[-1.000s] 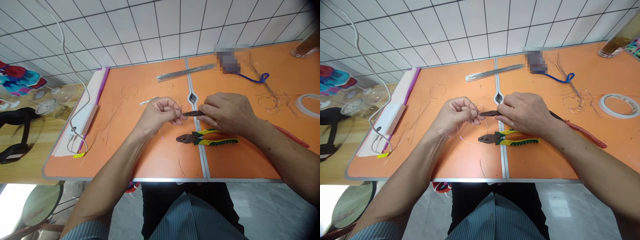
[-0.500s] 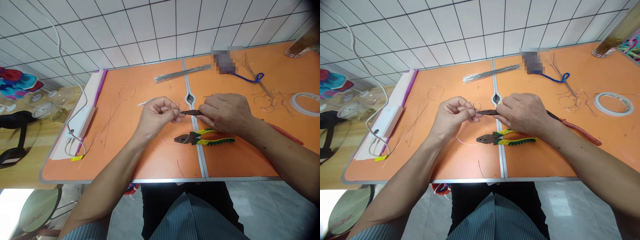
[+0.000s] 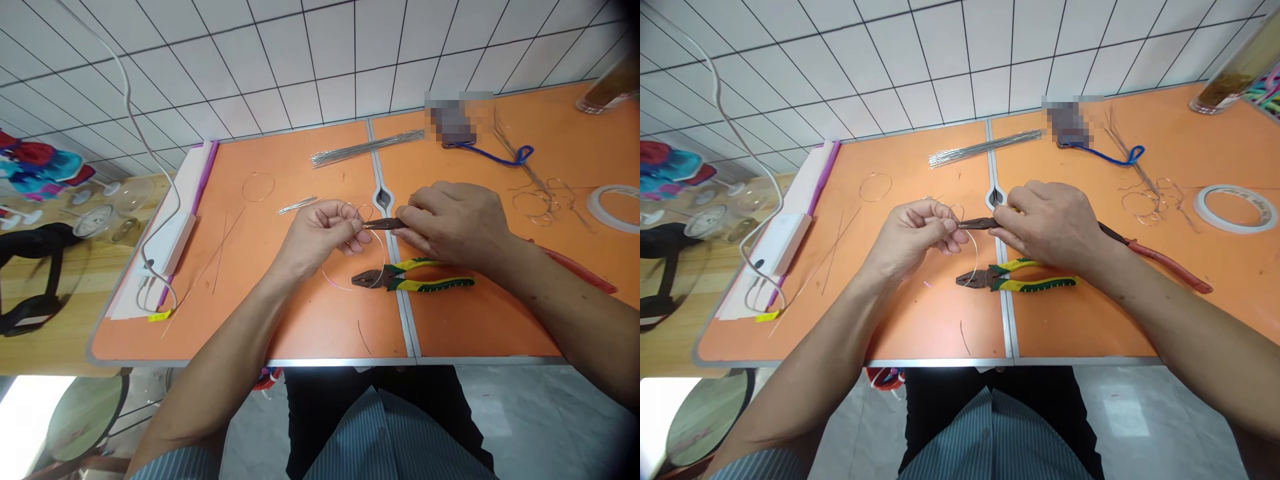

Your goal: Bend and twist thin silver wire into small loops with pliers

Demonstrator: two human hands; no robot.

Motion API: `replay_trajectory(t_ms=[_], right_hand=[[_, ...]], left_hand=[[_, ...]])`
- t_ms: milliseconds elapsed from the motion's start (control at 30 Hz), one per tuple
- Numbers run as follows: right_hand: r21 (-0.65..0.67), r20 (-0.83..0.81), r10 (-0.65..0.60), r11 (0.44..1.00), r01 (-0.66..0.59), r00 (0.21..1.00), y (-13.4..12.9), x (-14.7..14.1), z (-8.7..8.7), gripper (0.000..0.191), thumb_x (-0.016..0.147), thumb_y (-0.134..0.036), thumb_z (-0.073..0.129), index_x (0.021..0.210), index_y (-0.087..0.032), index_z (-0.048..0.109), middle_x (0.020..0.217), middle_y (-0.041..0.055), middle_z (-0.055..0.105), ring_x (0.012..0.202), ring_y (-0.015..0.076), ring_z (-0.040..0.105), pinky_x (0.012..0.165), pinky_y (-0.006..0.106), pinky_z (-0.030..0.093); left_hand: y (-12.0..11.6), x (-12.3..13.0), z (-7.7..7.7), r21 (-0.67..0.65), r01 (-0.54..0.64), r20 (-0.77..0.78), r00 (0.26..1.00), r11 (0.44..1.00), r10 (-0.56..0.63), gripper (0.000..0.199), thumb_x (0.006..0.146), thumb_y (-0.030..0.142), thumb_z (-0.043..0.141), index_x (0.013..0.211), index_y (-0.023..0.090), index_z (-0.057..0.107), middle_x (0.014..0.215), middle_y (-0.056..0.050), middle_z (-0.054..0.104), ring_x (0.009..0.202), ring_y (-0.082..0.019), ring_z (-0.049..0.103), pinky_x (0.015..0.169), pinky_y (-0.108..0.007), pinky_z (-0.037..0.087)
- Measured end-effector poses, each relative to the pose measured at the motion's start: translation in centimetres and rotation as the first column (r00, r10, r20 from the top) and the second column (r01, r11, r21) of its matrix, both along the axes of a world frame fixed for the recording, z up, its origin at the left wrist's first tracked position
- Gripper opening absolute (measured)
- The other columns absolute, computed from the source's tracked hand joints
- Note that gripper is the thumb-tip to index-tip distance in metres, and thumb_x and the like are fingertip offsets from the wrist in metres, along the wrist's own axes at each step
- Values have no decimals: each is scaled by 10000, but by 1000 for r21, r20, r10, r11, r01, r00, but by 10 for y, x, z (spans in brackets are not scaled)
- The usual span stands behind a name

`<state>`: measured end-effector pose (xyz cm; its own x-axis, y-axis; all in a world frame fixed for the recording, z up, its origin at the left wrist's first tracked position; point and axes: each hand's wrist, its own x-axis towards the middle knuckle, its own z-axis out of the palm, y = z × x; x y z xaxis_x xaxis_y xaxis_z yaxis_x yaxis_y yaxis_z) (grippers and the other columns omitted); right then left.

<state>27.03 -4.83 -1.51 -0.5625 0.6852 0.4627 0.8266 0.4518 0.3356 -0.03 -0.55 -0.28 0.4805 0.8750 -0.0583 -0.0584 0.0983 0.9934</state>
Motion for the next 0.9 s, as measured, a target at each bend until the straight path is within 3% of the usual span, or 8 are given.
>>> replay_trajectory(t_ms=[133, 267, 633, 900], right_hand=[[-48, -103, -45, 998, 41, 994, -1, -3, 1, 446, 1175, -511, 484, 1042, -231, 805, 969, 96, 789, 827, 241, 597, 665, 375, 218], [-79, -189, -65, 996, 50, 980, -3, -5, -1, 477, 1184, -527, 471, 1035, -226, 809, 940, 88, 776, 833, 235, 613, 646, 363, 222], [-124, -200, -81, 991, 57, 976, -6, -8, 2, 492, 1185, -508, 452, 953, -217, 774, 890, 83, 749, 811, 225, 587, 658, 370, 167], [-121, -185, -82, 991, 61, 979, -7, -8, 2, 494, 1179, -518, 455, 953, -220, 778, 878, 96, 749, 799, 229, 571, 666, 382, 153]], left_hand=[[5, -1, -4, -14, -53, 46, 998, 998, 54, 255, 873, 365, 925, 880, 187, 742, 893, -67, 873, 692, -124, 783, 635, -202, 626], [9, -3, -6, -39, -31, 80, 996, 999, 34, 355, 824, 445, 968, 889, 199, 721, 888, -45, 856, 690, -112, 764, 615, -189, 612], [6, -2, -5, -37, -17, 60, 998, 999, 20, 382, 837, 468, 970, 883, 203, 698, 856, -18, 830, 646, -93, 725, 587, -183, 587], [1, 1, -10, 116, -84, 16, 996, 990, 82, 339, 907, 466, 919, 921, 221, 686, 842, -12, 832, 642, -111, 725, 589, -216, 580]])
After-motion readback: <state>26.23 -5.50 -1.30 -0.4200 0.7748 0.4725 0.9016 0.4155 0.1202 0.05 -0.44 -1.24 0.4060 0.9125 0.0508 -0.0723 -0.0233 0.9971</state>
